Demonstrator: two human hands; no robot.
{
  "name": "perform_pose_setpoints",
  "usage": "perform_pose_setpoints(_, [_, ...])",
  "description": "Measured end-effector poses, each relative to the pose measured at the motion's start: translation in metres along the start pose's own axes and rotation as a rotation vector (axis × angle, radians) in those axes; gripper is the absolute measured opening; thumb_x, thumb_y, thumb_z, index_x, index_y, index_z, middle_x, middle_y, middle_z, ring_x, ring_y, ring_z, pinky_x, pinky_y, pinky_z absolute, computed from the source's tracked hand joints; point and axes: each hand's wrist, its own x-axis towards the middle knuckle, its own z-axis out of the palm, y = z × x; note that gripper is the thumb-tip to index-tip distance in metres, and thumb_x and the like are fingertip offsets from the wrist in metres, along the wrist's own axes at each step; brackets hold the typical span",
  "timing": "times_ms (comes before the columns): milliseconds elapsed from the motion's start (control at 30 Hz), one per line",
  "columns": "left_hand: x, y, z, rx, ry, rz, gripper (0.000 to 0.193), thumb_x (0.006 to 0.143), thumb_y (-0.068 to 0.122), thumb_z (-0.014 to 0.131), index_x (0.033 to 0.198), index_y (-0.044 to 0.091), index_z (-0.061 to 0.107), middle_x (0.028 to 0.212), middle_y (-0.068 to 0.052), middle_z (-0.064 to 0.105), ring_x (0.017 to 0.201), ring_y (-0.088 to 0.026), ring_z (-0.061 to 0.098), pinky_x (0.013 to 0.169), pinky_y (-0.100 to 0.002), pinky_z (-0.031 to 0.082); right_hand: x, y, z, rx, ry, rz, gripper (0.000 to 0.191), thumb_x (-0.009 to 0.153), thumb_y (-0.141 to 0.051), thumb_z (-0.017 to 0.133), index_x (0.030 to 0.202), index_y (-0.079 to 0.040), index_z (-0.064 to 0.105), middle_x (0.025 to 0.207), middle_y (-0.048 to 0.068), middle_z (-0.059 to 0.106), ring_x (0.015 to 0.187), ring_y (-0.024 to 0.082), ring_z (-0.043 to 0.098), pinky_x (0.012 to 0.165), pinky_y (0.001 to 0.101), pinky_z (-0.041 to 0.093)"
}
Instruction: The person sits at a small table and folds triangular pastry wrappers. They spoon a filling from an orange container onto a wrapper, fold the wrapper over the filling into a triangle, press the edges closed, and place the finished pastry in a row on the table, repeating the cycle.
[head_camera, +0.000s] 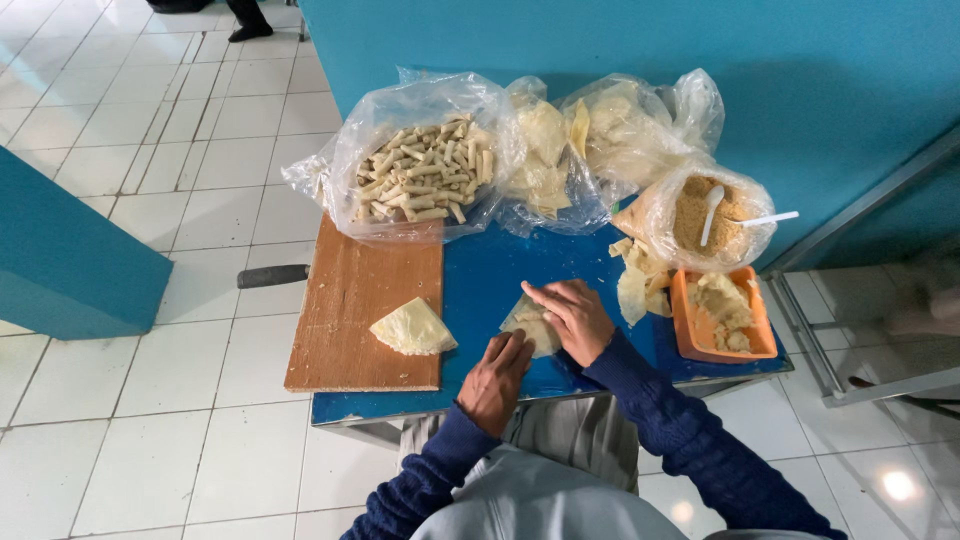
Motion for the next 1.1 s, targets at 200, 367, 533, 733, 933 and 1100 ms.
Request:
perform_pose_setpoints(200, [0.000, -0.001, 0.001, 0.010, -0.009, 0.004, 0.034, 0.093, 0.007, 0.062, 0.126, -0.002, 0.061, 0.132, -0.016, 0.057, 0.125, -0.033, 0.054, 0.097, -0.040, 0.052, 0.004, -0.003, 0.009, -0.189, 0.045, -0.079, 0.054, 0.088, -0.018, 0.075, 0.139, -0.024, 0.062, 0.105, -0.002, 0.073, 0.093, 0.018, 0.065, 0.089, 0.0410, 0.042])
perform_pose_setpoints(367, [0.000, 0.000, 0.001, -0.005, 0.014, 0.011, 0.033, 0.094, 0.007, 0.063, 0.125, -0.003, 0.061, 0.132, -0.017, 0.058, 0.125, -0.034, 0.055, 0.097, -0.040, 0.052, 0.013, 0.005, 0.005, 0.015, -0.039, 0.012, 0.055, 0.090, -0.011, 0.073, 0.142, -0.021, 0.061, 0.098, 0.000, 0.073, 0.089, 0.016, 0.069, 0.084, 0.0335, 0.052])
perform_pose_setpoints(533, [0.000, 0.000, -0.002, -0.038, -0.003, -0.013, 0.033, 0.093, 0.007, 0.063, 0.125, -0.002, 0.062, 0.132, -0.016, 0.059, 0.125, -0.034, 0.055, 0.097, -0.040, 0.052, 0.022, 0.037, -0.005, 0.609, -0.007, 0.242, 0.047, 0.094, -0.004, 0.066, 0.140, -0.010, 0.060, 0.102, 0.005, 0.074, 0.091, 0.010, 0.071, 0.080, 0.0265, 0.056])
perform_pose_setpoints(733, [0.001, 0.001, -0.004, -0.035, 0.006, 0.002, 0.035, 0.092, 0.005, 0.062, 0.126, -0.002, 0.061, 0.132, -0.017, 0.058, 0.124, -0.035, 0.055, 0.097, -0.041, 0.052, 0.040, 0.062, -0.011, 0.818, -0.334, 0.476, 0.033, 0.101, -0.011, 0.062, 0.132, -0.003, 0.066, 0.107, 0.008, 0.078, 0.088, 0.012, 0.073, 0.071, 0.0256, 0.054])
perform_pose_setpoints(933, [0.000, 0.001, -0.005, -0.032, 0.001, 0.002, 0.035, 0.091, 0.005, 0.065, 0.125, -0.002, 0.061, 0.132, -0.017, 0.058, 0.124, -0.035, 0.055, 0.096, -0.041, 0.052, 0.121, 0.035, -0.027, 1.253, 0.076, 0.220, 0.057, 0.107, -0.030, 0.056, 0.154, -0.002, 0.041, 0.147, 0.007, 0.059, 0.132, 0.014, 0.063, 0.109, 0.0311, 0.050])
perform_pose_setpoints(1100, [0.002, 0.000, -0.003, -0.033, 0.007, 0.020, 0.036, 0.088, 0.006, 0.069, 0.122, -0.001, 0.062, 0.131, -0.017, 0.057, 0.123, -0.035, 0.055, 0.097, -0.042, 0.052, 0.106, 0.026, -0.070, 0.851, 0.178, 0.124, 0.035, 0.111, -0.030, 0.052, 0.129, -0.001, 0.063, 0.139, 0.014, 0.064, 0.124, 0.018, 0.064, 0.104, 0.0350, 0.052])
